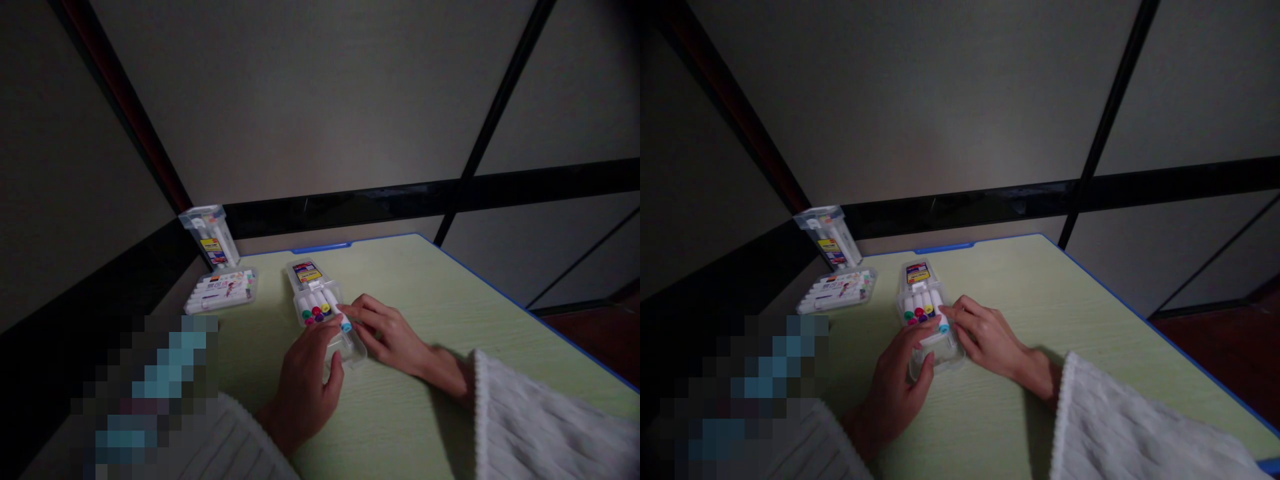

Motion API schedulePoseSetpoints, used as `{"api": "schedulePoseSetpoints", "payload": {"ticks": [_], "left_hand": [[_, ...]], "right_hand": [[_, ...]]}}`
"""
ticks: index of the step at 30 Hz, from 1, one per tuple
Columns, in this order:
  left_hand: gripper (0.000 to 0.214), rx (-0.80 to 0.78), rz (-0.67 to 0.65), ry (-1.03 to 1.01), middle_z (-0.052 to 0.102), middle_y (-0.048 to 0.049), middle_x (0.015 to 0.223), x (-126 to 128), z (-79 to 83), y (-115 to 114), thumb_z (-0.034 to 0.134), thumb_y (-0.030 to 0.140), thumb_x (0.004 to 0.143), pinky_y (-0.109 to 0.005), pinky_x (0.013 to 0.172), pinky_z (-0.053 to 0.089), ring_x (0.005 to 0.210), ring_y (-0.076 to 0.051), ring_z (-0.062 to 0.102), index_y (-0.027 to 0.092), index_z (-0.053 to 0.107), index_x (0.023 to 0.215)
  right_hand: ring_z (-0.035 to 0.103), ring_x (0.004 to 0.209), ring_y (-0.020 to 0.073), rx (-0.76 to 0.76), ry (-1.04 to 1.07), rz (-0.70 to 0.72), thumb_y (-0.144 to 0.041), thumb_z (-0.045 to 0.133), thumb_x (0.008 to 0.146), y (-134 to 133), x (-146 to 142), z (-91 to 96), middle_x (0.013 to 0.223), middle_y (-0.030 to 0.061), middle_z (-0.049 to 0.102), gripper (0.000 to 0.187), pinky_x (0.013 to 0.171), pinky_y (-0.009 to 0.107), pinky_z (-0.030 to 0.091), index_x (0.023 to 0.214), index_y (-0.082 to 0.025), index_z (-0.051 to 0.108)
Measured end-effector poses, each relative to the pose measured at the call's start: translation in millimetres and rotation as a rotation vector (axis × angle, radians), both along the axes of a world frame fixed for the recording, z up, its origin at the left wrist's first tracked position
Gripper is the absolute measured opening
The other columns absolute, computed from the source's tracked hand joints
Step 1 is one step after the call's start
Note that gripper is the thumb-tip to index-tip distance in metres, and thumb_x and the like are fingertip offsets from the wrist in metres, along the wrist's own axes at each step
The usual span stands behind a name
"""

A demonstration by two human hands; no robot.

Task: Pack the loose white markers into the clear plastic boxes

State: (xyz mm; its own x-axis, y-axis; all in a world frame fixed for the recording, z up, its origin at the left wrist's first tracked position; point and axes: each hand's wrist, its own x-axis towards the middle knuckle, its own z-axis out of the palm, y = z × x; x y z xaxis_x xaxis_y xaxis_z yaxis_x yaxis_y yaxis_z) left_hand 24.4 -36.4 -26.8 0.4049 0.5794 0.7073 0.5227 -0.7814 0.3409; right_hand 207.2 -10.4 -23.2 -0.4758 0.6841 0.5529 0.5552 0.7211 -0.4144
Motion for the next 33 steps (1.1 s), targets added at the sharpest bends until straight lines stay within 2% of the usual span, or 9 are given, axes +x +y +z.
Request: {"api": "schedulePoseSetpoints", "payload": {"ticks": [9,17,23,33], "left_hand": [[0.044,-0.025,0.027,0.018,0.056,-0.0118,0.118,0.2,-3.1,1.4,0.043,0.007,0.078,-0.036,0.089,0.047,0.11,-0.021,0.052,0.018,0.039,0.12],[0.042,0.018,0.035,0.001,0.058,-0.0102,0.114,-0.1,-1.0,-0.1,0.044,0.007,0.079,-0.034,0.088,0.047,0.105,-0.019,0.054,0.018,0.04,0.119],[0.042,0.035,0.055,0.04,0.059,-0.0105,0.115,-1.0,-1.8,0.2,0.043,0.008,0.08,-0.035,0.089,0.047,0.106,-0.02,0.054,0.017,0.04,0.121],[0.041,0.015,0.086,0.047,0.058,-0.0113,0.116,0.6,-5.0,3.9,0.043,0.009,0.079,-0.036,0.089,0.048,0.107,-0.02,0.053,0.017,0.04,0.119]], "right_hand": [[0.055,0.081,0.0172,-0.019,-0.046,-0.015,-0.015,0.041,0.085,0.8,-0.6,-1.5,0.094,0.0063,0.053,0.044,0.071,0.032,0.05,0.129,-0.022,0.04],[0.055,0.074,0.0163,0.091,0.035,0.012,-0.011,0.039,0.085,-0.7,0.2,1.1,0.085,0.0059,0.055,0.037,0.064,0.029,0.048,0.119,-0.02,0.05],[0.055,0.076,0.0167,0.052,0.016,0.003,-0.011,0.039,0.084,-0.4,0.2,0.1,0.087,0.0065,0.055,0.038,0.065,0.03,0.049,0.12,-0.019,0.051],[0.055,0.081,0.0179,-0.042,-0.068,-0.039,-0.014,0.04,0.085,1.0,-0.1,-2.3,0.094,0.0064,0.052,0.045,0.071,0.034,0.05,0.129,-0.022,0.04]]}}
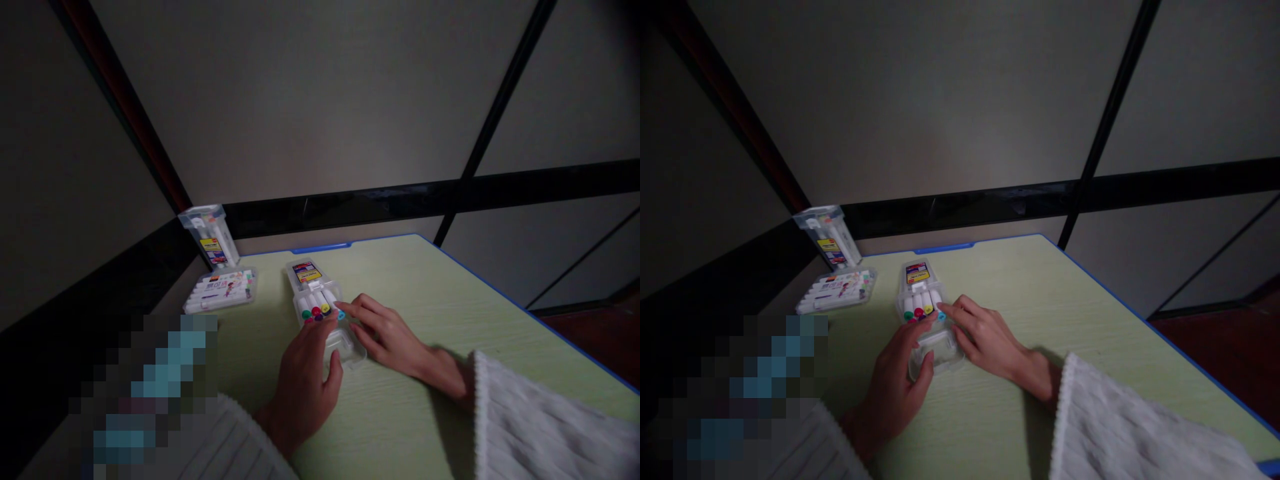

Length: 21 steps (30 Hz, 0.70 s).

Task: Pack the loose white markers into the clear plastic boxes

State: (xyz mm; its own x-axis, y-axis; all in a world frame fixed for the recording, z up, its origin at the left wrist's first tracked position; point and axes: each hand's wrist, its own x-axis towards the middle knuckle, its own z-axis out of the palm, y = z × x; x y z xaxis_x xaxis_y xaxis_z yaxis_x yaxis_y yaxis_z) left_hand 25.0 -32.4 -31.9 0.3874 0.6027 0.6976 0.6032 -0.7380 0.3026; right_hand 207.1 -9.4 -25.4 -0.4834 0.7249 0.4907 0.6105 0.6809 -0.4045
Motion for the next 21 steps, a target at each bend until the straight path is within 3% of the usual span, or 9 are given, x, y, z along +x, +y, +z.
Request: {"api": "schedulePoseSetpoints", "payload": {"ticks": [10,21], "left_hand": [[0.042,0.002,0.04,0.045,0.059,-0.0114,0.111,0.5,2.5,-0.9,0.044,0.009,0.077,-0.04,0.09,0.047,0.105,-0.022,0.055,0.017,0.039,0.118],[0.043,0.005,0.042,0.068,0.056,-0.0127,0.117,1.4,0.5,0.8,0.043,0.008,0.077,-0.04,0.093,0.044,0.111,-0.023,0.051,0.017,0.039,0.119]], "right_hand": [[0.054,0.087,0.0198,-0.1,-0.021,0.001,-0.025,0.035,0.09,1.3,-3.3,0.9,0.098,0.0077,0.049,0.045,0.078,0.038,0.049,0.135,-0.023,0.031],[0.054,0.085,0.0196,-0.112,-0.023,0.001,-0.031,0.036,0.09,3.0,-4.4,0.1,0.101,0.0084,0.049,0.048,0.077,0.038,0.048,0.136,-0.021,0.027]]}}
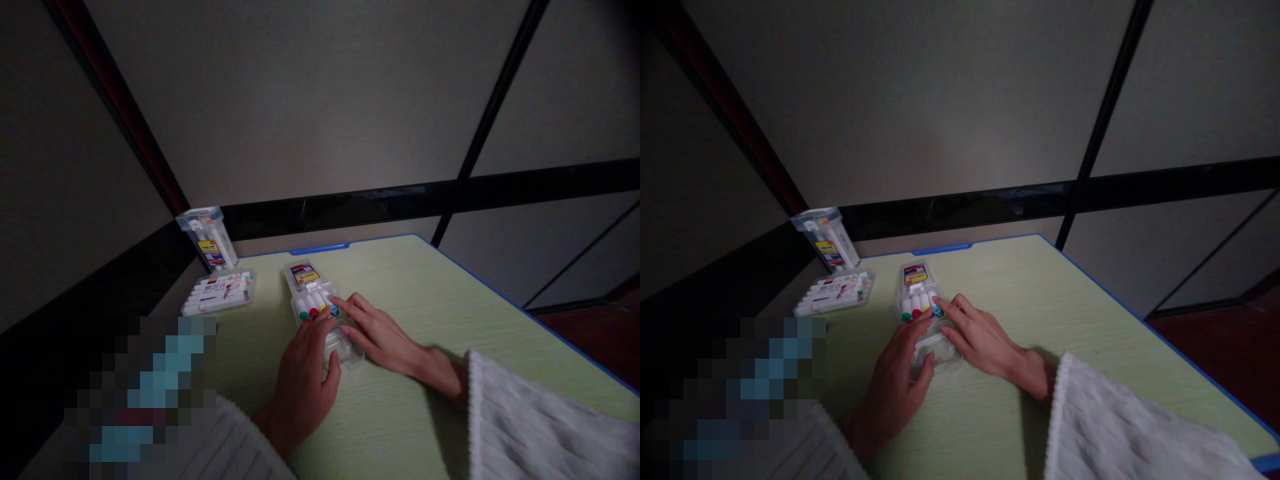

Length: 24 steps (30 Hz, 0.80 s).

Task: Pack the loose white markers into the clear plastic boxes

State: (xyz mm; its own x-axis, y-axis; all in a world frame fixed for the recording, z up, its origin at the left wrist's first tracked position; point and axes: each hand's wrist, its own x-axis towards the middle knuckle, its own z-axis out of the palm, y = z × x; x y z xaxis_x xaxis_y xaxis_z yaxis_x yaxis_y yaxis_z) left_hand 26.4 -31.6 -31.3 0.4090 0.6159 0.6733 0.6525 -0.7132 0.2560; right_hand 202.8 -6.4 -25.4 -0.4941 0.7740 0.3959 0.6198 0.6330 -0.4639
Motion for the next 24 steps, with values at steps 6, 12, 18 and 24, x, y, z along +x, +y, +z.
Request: {"api": "schedulePoseSetpoints", "payload": {"ticks": [6,12,18,24], "left_hand": [[0.042,-0.026,-0.018,-0.018,0.056,-0.0125,0.118,-0.8,1.0,-1.4,0.043,0.008,0.077,-0.041,0.094,0.044,0.111,-0.023,0.051,0.017,0.04,0.118],[0.042,-0.031,-0.013,-0.009,0.056,-0.0125,0.118,-0.2,1.7,-2.5,0.044,0.008,0.076,-0.041,0.094,0.044,0.111,-0.023,0.052,0.016,0.041,0.117],[0.04,-0.001,-0.023,-0.008,0.057,-0.0125,0.115,0.1,2.1,-1.5,0.043,0.007,0.076,-0.042,0.093,0.045,0.109,-0.023,0.053,0.016,0.041,0.115],[0.038,-0.007,-0.024,-0.004,0.057,-0.0122,0.114,0.9,2.0,-1.5,0.043,0.007,0.076,-0.042,0.09,0.046,0.108,-0.023,0.054,0.018,0.042,0.113]], "right_hand": [[0.054,0.085,0.0193,0.029,0.022,-0.006,-0.028,0.037,0.09,-1.4,0.0,1.8,0.1,0.0083,0.05,0.043,0.076,0.036,0.048,0.133,-0.021,0.031],[0.054,0.085,0.0194,0.04,0.044,-0.015,-0.027,0.038,0.09,-2.7,-0.1,4.2,0.099,0.0083,0.05,0.038,0.075,0.035,0.048,0.127,-0.02,0.037],[0.054,0.087,0.0197,0.019,0.017,-0.013,-0.027,0.037,0.09,-1.5,0.1,3.8,0.1,0.0084,0.049,0.041,0.077,0.037,0.048,0.131,-0.02,0.034],[0.054,0.086,0.0193,0.02,0.014,-0.016,-0.026,0.039,0.09,-1.2,0.1,3.2,0.101,0.0083,0.049,0.044,0.077,0.036,0.048,0.133,-0.022,0.032]]}}
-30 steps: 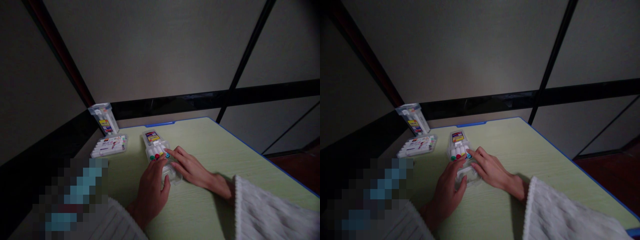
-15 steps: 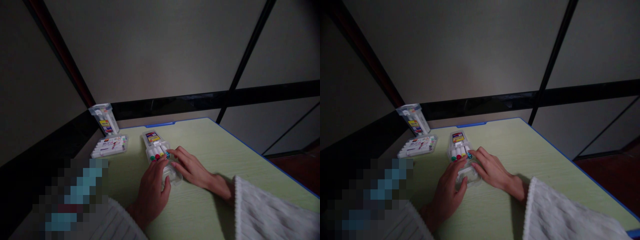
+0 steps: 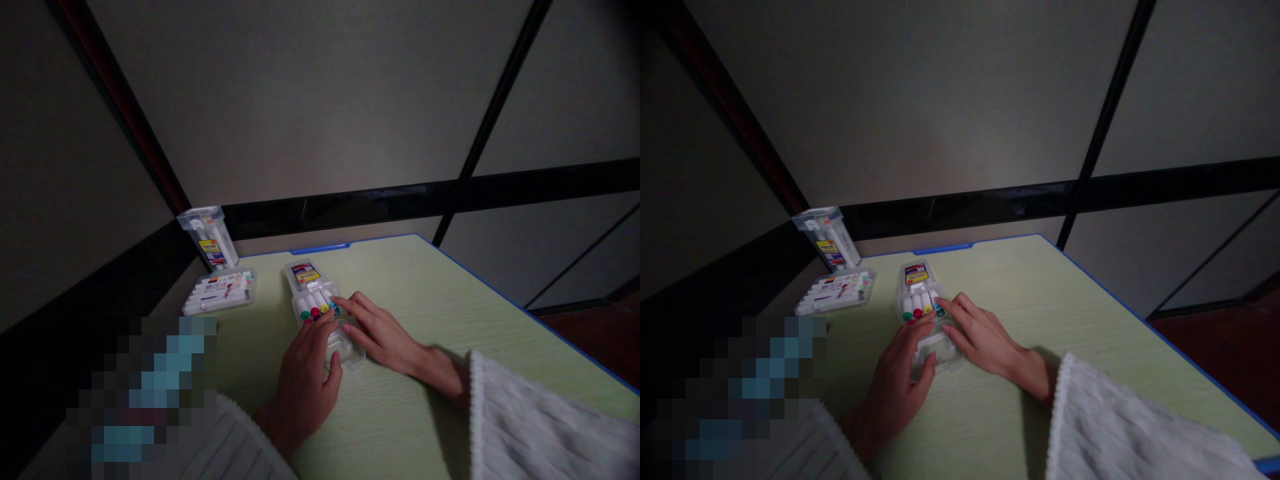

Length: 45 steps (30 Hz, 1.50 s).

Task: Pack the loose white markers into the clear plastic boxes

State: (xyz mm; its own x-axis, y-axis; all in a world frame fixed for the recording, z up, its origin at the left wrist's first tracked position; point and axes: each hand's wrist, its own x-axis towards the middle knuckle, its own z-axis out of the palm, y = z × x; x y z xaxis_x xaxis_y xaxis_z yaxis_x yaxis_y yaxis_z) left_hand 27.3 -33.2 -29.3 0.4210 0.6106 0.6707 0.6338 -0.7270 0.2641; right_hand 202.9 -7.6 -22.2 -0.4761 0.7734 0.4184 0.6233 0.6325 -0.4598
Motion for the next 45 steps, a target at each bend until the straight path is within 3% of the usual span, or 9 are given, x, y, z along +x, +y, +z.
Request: {"api": "schedulePoseSetpoints", "payload": {"ticks": [8,13,16,19,22,26,32,45], "left_hand": [[0.035,0.076,-0.008,-0.181,0.057,-0.0091,0.107,-5.7,7.9,3.8,0.045,0.008,0.076,-0.037,0.085,0.047,0.1,-0.021,0.054,0.02,0.044,0.109],[0.034,0.124,0.071,-0.293,0.052,-0.0075,0.099,-16.3,15.3,14.8,0.05,0.01,0.073,-0.034,0.077,0.048,0.092,-0.02,0.052,0.018,0.045,0.105],[0.031,0.131,0.032,-0.245,0.052,-0.0066,0.096,-23.0,16.6,21.8,0.05,0.012,0.073,-0.031,0.074,0.048,0.089,-0.019,0.053,0.018,0.046,0.103],[0.031,0.161,-0.001,-0.187,0.051,-0.0062,0.096,-28.3,17.2,27.8,0.049,0.012,0.075,-0.03,0.073,0.048,0.089,-0.018,0.053,0.019,0.045,0.104],[0.028,0.161,0.056,-0.213,0.051,-0.0069,0.098,-31.3,17.7,33.2,0.049,0.012,0.076,-0.032,0.076,0.048,0.092,-0.019,0.052,0.018,0.046,0.104],[0.034,0.129,0.121,-0.226,0.05,-0.0092,0.108,-32.6,15.6,39.7,0.049,0.013,0.078,-0.037,0.087,0.045,0.103,-0.022,0.049,0.018,0.045,0.111],[0.046,0.031,0.131,-0.13,0.041,-0.0108,0.129,-33.4,8.2,43.9,0.043,0.012,0.082,-0.042,0.101,0.034,0.122,-0.022,0.038,0.02,0.036,0.127],[0.041,-0.036,0.012,-0.082,0.046,-0.0098,0.129,-33.7,8.1,41.8,0.038,0.011,0.084,-0.038,0.102,0.036,0.121,-0.019,0.042,0.019,0.043,0.124]], "right_hand": [[0.052,0.075,0.0162,0.062,0.138,-0.036,-0.025,0.039,0.089,1.0,0.2,-2.7,0.088,0.0052,0.053,0.037,0.067,0.03,0.046,0.126,-0.021,0.038],[0.048,0.062,0.013,0.067,0.283,-0.131,-0.024,0.041,0.088,3.7,3.5,-1.9,0.072,0.0008,0.051,0.009,0.057,0.026,0.041,0.09,-0.019,0.048],[0.047,0.064,0.0135,0.105,0.23,0.018,-0.029,0.037,0.09,4.1,6.8,1.2,0.069,0.0018,0.048,0.023,0.057,0.026,0.04,0.073,-0.018,0.048],[0.05,0.068,0.0145,0.13,0.084,0.241,-0.043,0.039,0.088,3.0,9.1,3.4,0.076,0.0043,0.049,0.033,0.059,0.026,0.042,0.074,-0.017,0.053],[0.051,0.069,0.0141,0.096,-0.084,0.334,-0.051,0.048,0.081,1.0,9.6,3.9,0.083,0.0057,0.052,0.036,0.06,0.026,0.044,0.074,-0.016,0.057],[0.053,0.068,0.0133,0.076,-0.194,0.327,-0.042,0.055,0.078,-1.4,9.0,4.4,0.086,0.0049,0.054,0.026,0.059,0.025,0.043,0.068,-0.017,0.056],[0.05,0.061,0.0128,0.124,-0.247,0.344,-0.035,0.052,0.08,-1.5,7.3,4.4,0.072,0.0024,0.054,0.025,0.055,0.025,0.04,0.063,-0.017,0.055],[0.044,0.053,0.0122,0.294,-0.098,0.308,-0.043,0.033,0.09,-6.1,5.1,8.3,0.06,0.0013,0.049,0.039,0.048,0.024,0.033,0.066,-0.018,0.049]]}}
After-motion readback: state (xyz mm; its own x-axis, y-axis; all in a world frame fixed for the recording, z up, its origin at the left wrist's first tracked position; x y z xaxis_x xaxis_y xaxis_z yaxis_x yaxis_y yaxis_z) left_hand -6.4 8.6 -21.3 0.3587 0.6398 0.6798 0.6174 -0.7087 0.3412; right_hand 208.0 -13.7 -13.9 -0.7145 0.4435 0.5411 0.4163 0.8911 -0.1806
